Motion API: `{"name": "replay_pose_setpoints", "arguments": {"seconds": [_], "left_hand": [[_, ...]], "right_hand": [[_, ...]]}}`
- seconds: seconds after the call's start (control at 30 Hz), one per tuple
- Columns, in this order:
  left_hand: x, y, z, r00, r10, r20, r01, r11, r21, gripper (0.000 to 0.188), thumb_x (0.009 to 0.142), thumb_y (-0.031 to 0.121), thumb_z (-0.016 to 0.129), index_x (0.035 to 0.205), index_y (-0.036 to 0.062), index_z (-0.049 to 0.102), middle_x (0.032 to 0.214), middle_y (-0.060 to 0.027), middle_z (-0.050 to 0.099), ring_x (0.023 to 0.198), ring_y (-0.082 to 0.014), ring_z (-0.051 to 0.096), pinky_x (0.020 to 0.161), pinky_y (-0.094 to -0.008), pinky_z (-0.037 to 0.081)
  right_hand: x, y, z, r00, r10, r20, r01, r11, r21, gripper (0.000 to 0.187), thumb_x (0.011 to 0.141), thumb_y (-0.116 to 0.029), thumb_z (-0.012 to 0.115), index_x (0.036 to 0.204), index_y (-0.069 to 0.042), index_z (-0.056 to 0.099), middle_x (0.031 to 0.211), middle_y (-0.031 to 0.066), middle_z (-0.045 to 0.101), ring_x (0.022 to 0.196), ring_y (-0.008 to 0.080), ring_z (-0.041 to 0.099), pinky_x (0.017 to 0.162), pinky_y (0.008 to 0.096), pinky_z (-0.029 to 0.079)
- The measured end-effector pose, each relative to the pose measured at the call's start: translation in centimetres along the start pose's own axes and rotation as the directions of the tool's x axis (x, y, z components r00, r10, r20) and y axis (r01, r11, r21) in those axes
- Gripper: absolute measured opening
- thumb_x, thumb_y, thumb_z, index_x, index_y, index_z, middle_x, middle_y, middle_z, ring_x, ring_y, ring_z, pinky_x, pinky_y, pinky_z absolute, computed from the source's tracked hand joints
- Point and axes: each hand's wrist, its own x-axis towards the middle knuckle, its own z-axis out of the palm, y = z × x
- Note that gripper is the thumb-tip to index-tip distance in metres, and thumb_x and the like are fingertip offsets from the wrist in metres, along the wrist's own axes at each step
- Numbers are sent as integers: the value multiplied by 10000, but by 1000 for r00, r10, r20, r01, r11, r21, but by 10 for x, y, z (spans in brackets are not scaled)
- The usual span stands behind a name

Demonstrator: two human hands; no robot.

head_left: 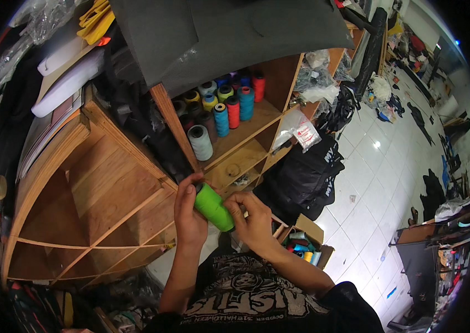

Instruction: The person picks up thread spools from a box on the floor and places them onto wooden shelves. The person also picks up spools from the shelves to tuck in loose thread ends before returning them to the shelf.

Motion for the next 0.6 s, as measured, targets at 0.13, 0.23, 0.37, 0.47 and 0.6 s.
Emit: {"name": "replay_pose_setpoints", "arguments": {"seconds": [0.13, 0.23, 0.37, 0.47, 0.6], "left_hand": [[0, 6, -1, 1000, 25, -9, -24, 999, 24, 381, 962, 298, 419, 1194, 1, 479, 1015, -114, 541, 902, -227, 576, 793, -358, 477], [0, 8, -5, 999, 42, -4, -42, 998, 43, 383, 964, 302, 427, 1192, 0, 484, 1018, -115, 546, 899, -220, 577, 790, -350, 478], [0, 6, -9, 999, 50, -12, -50, 998, 32, 378, 968, 299, 424, 1189, -2, 487, 1027, -116, 547, 899, -214, 577, 788, -344, 477], [0, 4, -8, 998, 62, -17, -60, 995, 75, 382, 969, 301, 426, 1193, -3, 485, 1035, -116, 544, 904, -209, 574, 797, -337, 472], [-1, 6, -6, 997, 74, -12, -73, 994, 78, 371, 977, 290, 421, 1203, 2, 482, 1055, -110, 542, 946, -200, 556, 832, -327, 454]], "right_hand": [[7, 6, -8, 995, 86, 56, -92, 989, 115, 128, 900, -121, 590, 927, 3, 591, 844, 109, 634, 756, 185, 612, 676, 295, 475], [9, 7, -22, 963, 149, 223, -207, 941, 266, 146, 939, -117, 525, 979, 22, 541, 1005, 90, 614, 929, 141, 566, 827, 276, 447], [10, 4, -16, 961, 132, 244, -249, 800, 547, 181, 918, -114, 559, 1047, 10, 528, 1115, 103, 574, 1019, 149, 545, 866, 290, 442], [15, 0, -17, 968, 77, 237, -173, 893, 416, 309, 866, -112, 631, 1143, -22, 528, 1136, 113, 573, 1071, 167, 548, 908, 314, 435], [22, -10, -14, 961, -130, 243, 103, 987, 123, 345, 787, -79, 690, 1118, -55, 595, 1139, 101, 582, 1066, 233, 565, 904, 335, 444]]}}
